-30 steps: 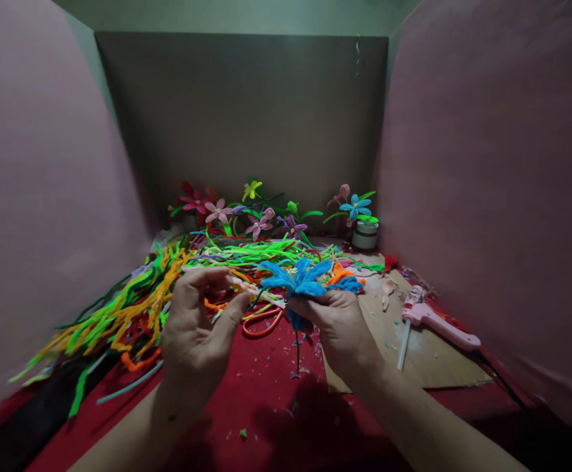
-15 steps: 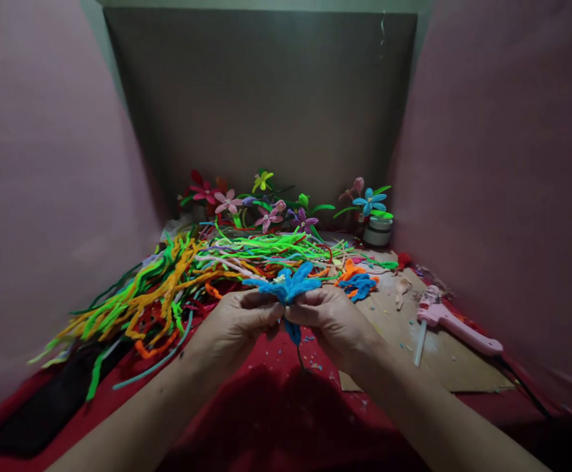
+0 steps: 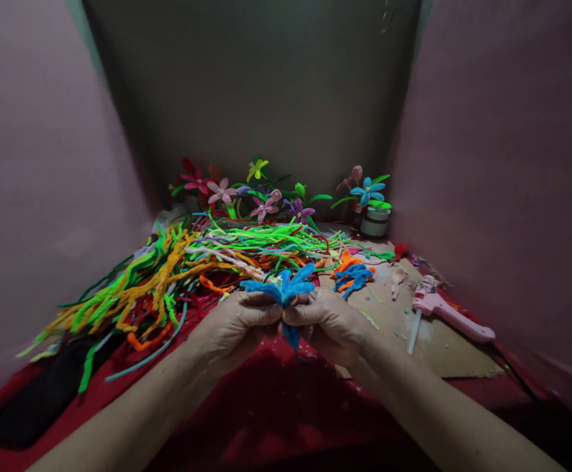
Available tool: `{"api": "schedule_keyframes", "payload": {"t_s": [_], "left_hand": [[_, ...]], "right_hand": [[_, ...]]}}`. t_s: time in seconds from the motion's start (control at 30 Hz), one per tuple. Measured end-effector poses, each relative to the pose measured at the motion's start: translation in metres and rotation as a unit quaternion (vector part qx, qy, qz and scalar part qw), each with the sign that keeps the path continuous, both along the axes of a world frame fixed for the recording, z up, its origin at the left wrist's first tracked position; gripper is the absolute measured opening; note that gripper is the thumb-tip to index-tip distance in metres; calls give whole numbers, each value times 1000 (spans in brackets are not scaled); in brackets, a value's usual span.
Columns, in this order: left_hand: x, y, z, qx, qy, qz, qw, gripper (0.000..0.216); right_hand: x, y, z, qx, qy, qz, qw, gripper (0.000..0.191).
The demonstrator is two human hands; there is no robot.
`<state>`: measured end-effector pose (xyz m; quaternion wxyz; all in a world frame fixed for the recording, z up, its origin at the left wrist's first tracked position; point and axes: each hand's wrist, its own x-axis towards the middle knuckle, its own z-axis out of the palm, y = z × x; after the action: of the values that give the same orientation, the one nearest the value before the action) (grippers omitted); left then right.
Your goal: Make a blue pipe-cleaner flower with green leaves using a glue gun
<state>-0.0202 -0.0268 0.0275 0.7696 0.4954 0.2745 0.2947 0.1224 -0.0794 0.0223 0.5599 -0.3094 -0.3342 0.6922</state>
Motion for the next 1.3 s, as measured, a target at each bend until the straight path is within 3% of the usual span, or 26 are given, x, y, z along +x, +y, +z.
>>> {"api": "schedule_keyframes", "payload": {"t_s": [0.27, 0.6, 0.83, 0.93, 1.03, 1.1, 1.17, 1.23, 1.3], "left_hand": [[7, -5, -3, -11, 7, 16, 1000, 14], [15, -10, -5, -32, -45, 82, 995, 22], [14, -13, -2, -28, -34, 78, 996, 24], [16, -14, -2, -21, -37, 73, 996, 22], [18, -14, 2, -6, -45, 70, 997, 18], [17, -12, 8, 14, -47, 77, 996, 15], [13, -8, 14, 40, -48, 99, 993, 10], [7, -2, 19, 65, -44, 128, 989, 9], [2, 3, 22, 87, -38, 139, 986, 10]], "right_hand": [[5, 1, -5, 22, 44, -29, 998, 42], [3, 1, -8, 49, 21, -99, 994, 42], [3, -1, -11, 74, 4, -105, 992, 40], [2, -3, -7, 64, -34, -122, 990, 41], [8, -8, 5, 80, -138, -137, 978, 33], [19, -13, 12, 113, -220, -154, 957, 23], [36, -20, 15, 147, -330, -175, 916, 13], [57, -28, 11, 179, -496, -191, 828, 7], [76, -37, 1, 195, -654, -173, 710, 7]]}}
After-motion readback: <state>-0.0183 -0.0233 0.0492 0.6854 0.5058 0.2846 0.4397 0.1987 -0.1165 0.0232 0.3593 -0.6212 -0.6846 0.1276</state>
